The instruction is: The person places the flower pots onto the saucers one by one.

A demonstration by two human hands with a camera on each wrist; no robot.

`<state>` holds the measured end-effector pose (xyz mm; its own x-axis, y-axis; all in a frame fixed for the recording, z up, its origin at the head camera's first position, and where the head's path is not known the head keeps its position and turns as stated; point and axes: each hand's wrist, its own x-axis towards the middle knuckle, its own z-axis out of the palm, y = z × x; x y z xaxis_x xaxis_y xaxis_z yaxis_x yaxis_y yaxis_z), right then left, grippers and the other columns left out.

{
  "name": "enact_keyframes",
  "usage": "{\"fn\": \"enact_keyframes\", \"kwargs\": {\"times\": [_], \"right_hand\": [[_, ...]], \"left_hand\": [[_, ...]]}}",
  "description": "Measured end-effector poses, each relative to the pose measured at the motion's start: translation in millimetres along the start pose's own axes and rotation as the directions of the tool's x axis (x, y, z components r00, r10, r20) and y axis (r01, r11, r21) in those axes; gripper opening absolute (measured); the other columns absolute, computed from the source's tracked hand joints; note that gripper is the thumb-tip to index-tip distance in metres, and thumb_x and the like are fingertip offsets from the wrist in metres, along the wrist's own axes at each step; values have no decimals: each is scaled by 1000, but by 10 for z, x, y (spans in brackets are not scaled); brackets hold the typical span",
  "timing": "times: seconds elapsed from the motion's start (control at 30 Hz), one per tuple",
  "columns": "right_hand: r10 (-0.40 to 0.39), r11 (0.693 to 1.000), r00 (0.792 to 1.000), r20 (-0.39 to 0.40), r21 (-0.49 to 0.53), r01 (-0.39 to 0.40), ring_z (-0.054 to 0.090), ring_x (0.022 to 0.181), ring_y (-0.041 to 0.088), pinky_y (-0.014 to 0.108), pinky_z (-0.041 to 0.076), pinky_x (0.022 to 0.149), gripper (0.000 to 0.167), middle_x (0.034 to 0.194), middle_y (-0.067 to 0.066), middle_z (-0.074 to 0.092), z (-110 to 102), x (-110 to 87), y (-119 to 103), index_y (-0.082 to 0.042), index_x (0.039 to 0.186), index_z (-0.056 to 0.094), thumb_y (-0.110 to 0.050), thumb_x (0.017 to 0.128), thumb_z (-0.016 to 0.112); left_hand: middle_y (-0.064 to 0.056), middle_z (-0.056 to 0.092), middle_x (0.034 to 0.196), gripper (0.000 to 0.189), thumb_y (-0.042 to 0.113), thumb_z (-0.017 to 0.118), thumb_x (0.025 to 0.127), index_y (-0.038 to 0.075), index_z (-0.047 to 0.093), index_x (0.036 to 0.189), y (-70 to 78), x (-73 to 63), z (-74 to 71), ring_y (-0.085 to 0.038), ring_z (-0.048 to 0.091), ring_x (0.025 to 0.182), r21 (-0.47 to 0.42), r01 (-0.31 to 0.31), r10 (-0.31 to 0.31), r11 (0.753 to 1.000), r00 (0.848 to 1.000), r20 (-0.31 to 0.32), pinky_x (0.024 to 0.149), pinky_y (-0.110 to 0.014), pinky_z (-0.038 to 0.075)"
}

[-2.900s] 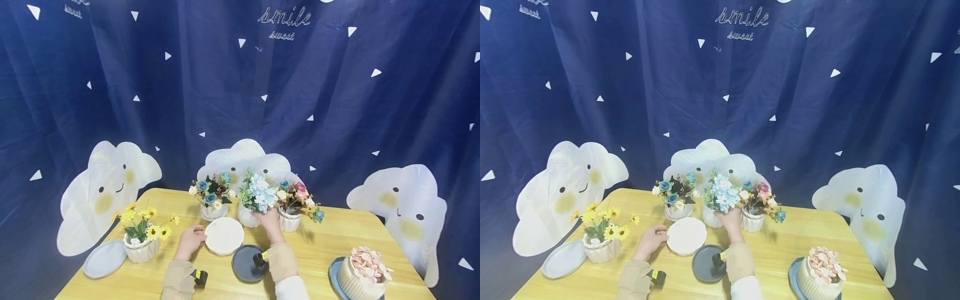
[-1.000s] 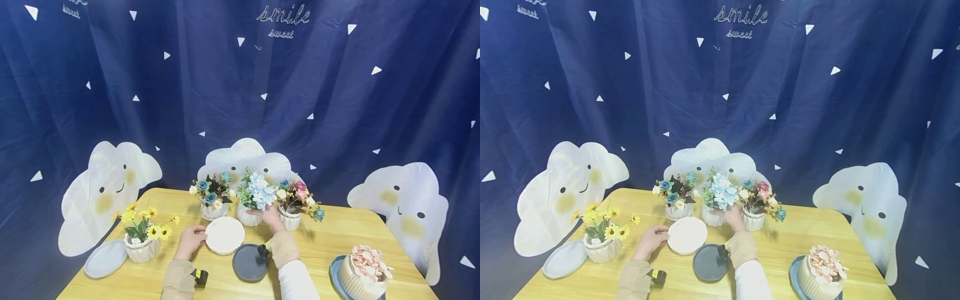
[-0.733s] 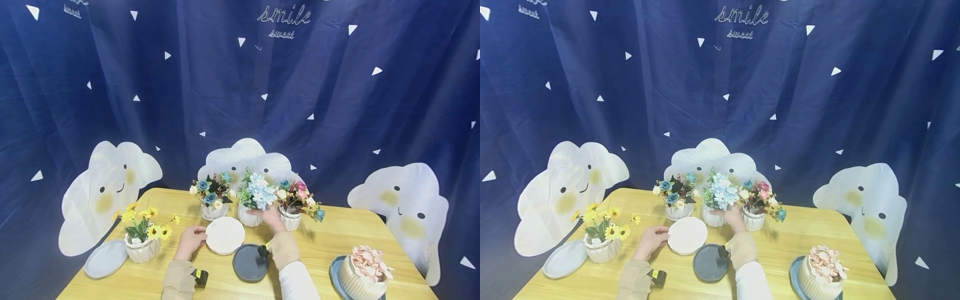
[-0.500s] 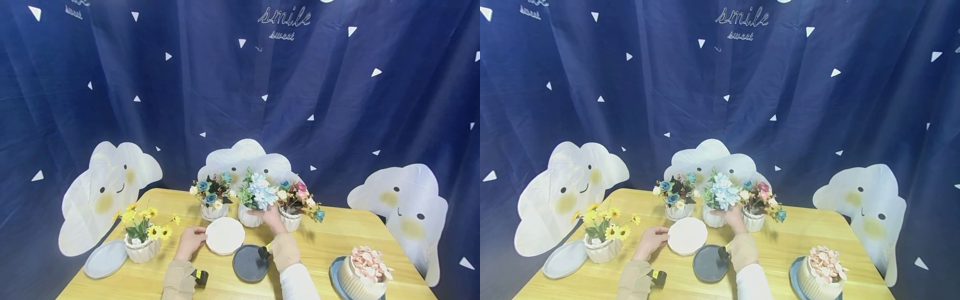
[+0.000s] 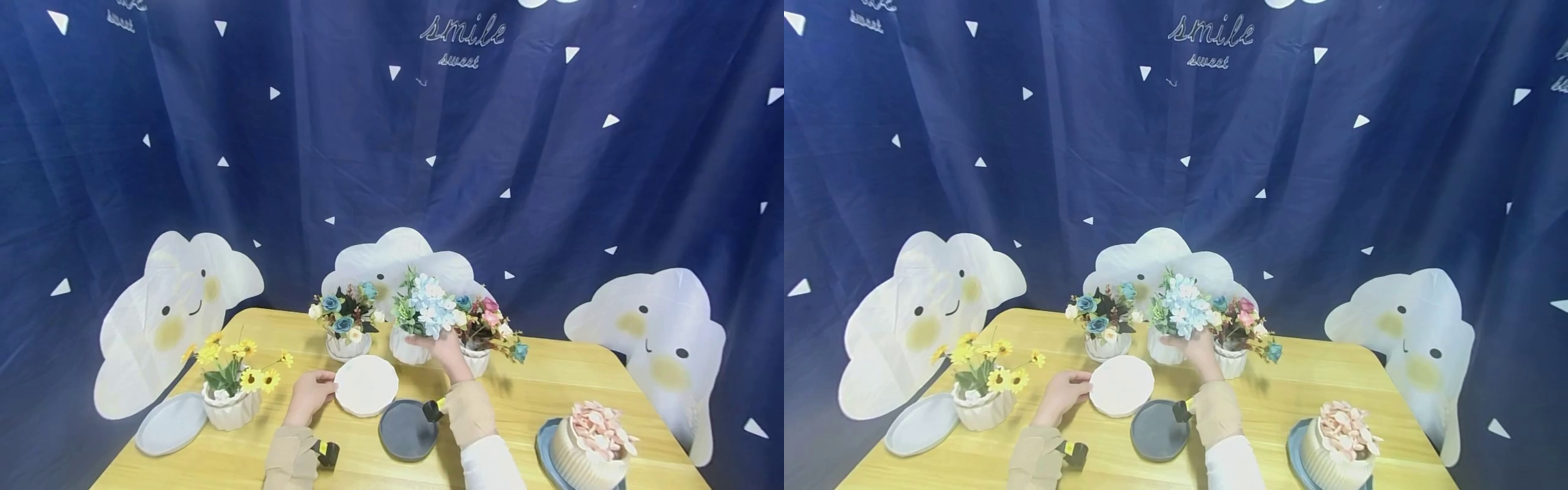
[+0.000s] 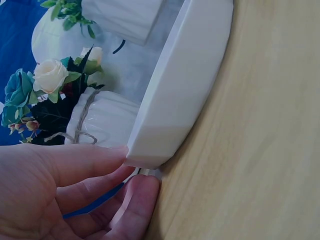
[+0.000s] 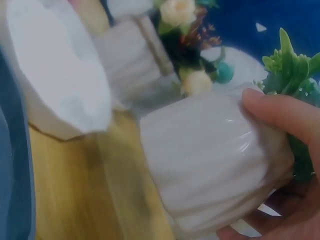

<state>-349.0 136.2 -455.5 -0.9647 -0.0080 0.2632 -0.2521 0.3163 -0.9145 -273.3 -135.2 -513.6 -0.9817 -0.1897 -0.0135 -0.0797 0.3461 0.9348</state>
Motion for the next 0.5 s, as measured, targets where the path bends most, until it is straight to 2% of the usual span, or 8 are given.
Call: {"fn": "enact_keyframes", "kwargs": {"times": [0.17, 0.37, 0.5], "right_hand": [[-24, 998, 1000, 6, 54, 24, 44, 137, 34, 48, 31, 118, 97, 148, 14, 47, 0, -23, -89, -11, 146, 39, -11, 62, 89], [5, 999, 1000, 12, 50, -5, 45, 135, 34, 50, 33, 117, 95, 147, 14, 48, -12, -84, -192, -11, 145, 40, -13, 64, 89], [-19, 999, 1000, 10, 32, 18, 45, 135, 34, 50, 34, 116, 96, 146, 14, 49, -17, -112, -261, -10, 145, 41, -14, 63, 90]], "left_hand": [[-26, 69, 100, 25, -2, 65, 83, -13, 67, 106, 6, -1, -8, -19, 69, 76, 4, 11, -11, 1000, 1000, 0, 70, -32, 61], [-25, 69, 97, 25, -2, 65, 84, -13, 67, 106, 3, -6, -7, -19, 69, 77, -4, 9, -9, 1000, 1000, 6, 71, -32, 61], [-24, 70, 97, 24, -3, 64, 84, -13, 67, 106, -4, -11, -9, -19, 69, 78, -7, 11, -11, 1000, 1000, 5, 71, -32, 61]]}}
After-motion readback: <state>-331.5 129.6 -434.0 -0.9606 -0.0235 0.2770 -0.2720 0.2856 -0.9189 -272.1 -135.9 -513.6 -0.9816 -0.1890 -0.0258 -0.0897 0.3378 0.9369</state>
